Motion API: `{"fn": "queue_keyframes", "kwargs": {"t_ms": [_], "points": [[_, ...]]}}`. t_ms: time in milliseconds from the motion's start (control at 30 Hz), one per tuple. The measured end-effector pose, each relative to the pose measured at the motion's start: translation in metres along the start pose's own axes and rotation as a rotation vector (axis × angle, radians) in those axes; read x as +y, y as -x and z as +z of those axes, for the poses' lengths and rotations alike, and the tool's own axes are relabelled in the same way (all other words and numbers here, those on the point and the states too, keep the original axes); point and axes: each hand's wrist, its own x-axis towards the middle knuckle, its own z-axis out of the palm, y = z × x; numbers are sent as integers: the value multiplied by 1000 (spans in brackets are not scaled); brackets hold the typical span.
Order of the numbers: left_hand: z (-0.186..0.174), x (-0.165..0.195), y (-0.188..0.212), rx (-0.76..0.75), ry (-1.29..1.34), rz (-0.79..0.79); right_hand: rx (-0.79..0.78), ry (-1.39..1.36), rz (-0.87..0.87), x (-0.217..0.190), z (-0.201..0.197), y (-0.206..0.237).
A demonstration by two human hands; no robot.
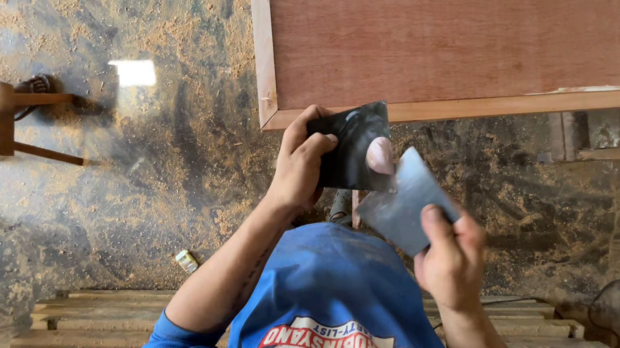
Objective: The person opens a can of wood filler, stirs it with a stick, and scoops filler onto a small scraper. They spread the filler along the edge of a wooden frame resting on sawhorses, then press and smooth the filler into the frame's seams using pieces of dark sandpaper-like sheets.
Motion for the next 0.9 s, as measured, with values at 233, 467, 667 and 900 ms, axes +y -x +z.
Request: {"fn": "queue_keyframes", "kwargs": {"t_ms": [233,467,667,900], "points": [[-40,5,-1,40,485,-73,-291,-153,360,18,-9,4],[-141,-7,38,203,817,-180,-219,-807,470,36,-27,11],[-187,-23,60,254,843,-186,-420,-1138,406,71,-14,23],[-187,-44,36,273,810,-290,-344,-473,258,74,-19,-9]]}}
